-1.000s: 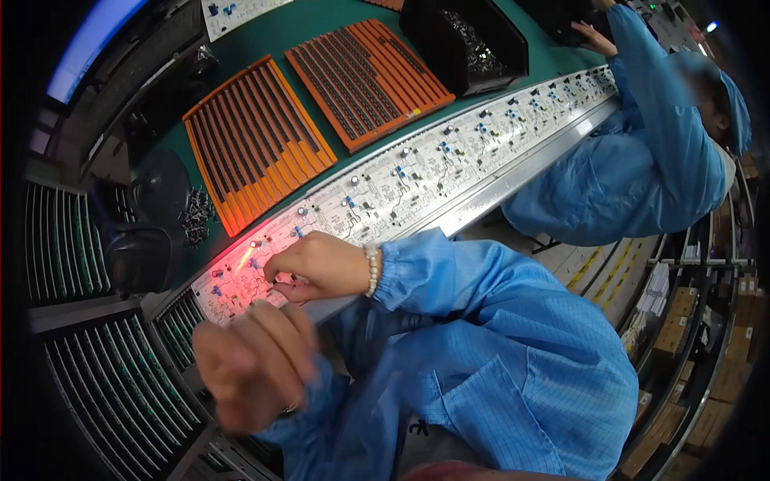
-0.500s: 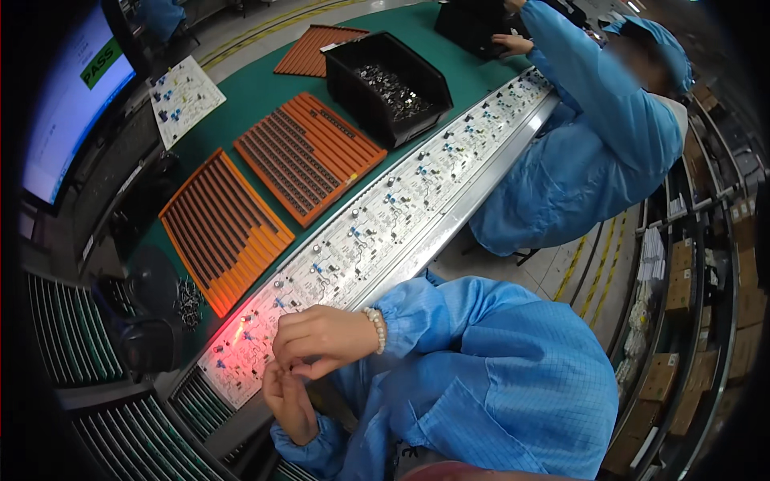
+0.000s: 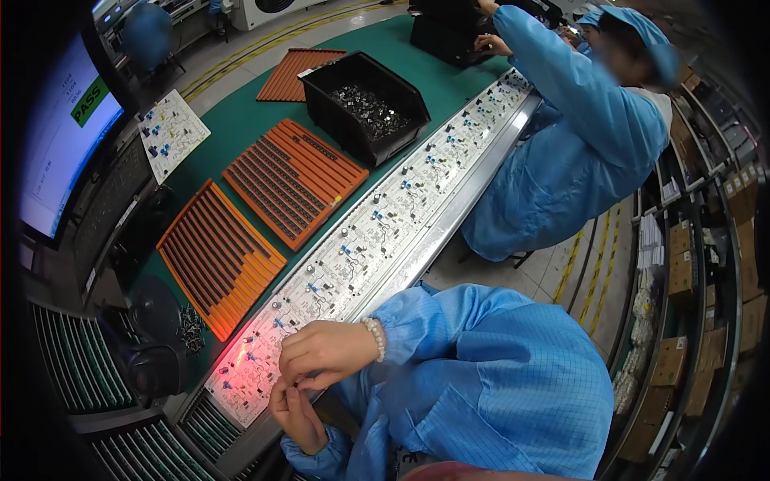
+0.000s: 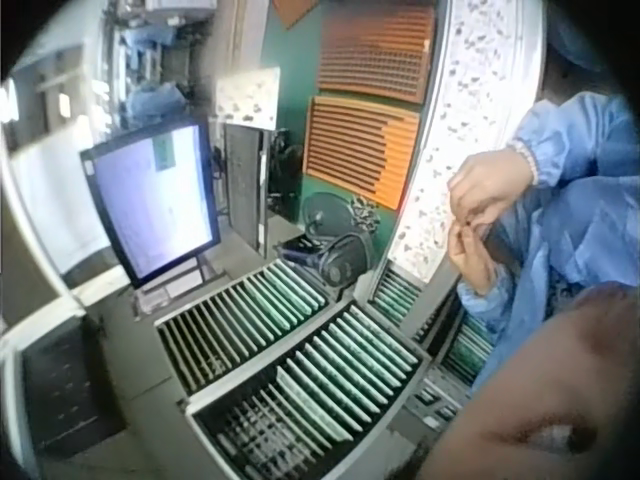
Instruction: Assembling components onto a printed circuit board.
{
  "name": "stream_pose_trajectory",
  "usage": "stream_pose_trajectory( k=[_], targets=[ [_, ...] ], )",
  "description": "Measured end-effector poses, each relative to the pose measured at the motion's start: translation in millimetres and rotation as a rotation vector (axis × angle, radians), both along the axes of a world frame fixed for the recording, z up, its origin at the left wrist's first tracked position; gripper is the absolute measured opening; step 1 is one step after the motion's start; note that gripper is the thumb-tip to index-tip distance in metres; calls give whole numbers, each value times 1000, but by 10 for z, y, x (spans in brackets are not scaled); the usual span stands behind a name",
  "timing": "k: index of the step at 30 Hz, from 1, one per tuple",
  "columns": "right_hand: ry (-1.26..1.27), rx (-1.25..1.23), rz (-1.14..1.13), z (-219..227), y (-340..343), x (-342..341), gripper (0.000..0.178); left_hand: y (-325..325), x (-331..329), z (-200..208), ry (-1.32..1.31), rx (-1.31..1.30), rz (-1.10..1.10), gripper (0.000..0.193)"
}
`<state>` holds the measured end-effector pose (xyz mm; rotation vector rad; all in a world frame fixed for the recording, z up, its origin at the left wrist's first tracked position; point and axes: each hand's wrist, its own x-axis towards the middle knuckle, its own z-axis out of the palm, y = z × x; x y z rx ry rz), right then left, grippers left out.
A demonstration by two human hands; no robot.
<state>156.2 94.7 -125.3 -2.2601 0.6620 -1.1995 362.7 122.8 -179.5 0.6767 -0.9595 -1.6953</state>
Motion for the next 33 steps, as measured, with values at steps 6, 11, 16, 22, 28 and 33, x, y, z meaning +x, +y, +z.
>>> stream_pose_trajectory(
  k=[6, 11, 16, 22, 28, 33],
  targets=[
    [6, -61, -51, 37, -1, 35, 16, 11, 15, -48, -2, 13, 126, 19],
    [4, -100, -78, 61, -16, 82, 15, 9, 53, -39, -51, 15, 148, 19],
    [-68, -68, -131, 102, -37, 49, 16, -47, 71, 91, -106, -52, 80, 18],
    [-49, 84, -260, 48, -79, -54, 15, -79, -198, 729, 123, -293, -156, 39],
    [-61, 54, -261, -32, -61, -45, 14, -18, -708, 1426, 669, -409, -602, 57],
    [-16, 92, -210, -38, -22, -16, 14, 147, -745, 1701, 787, -343, -731, 50]
  ],
)
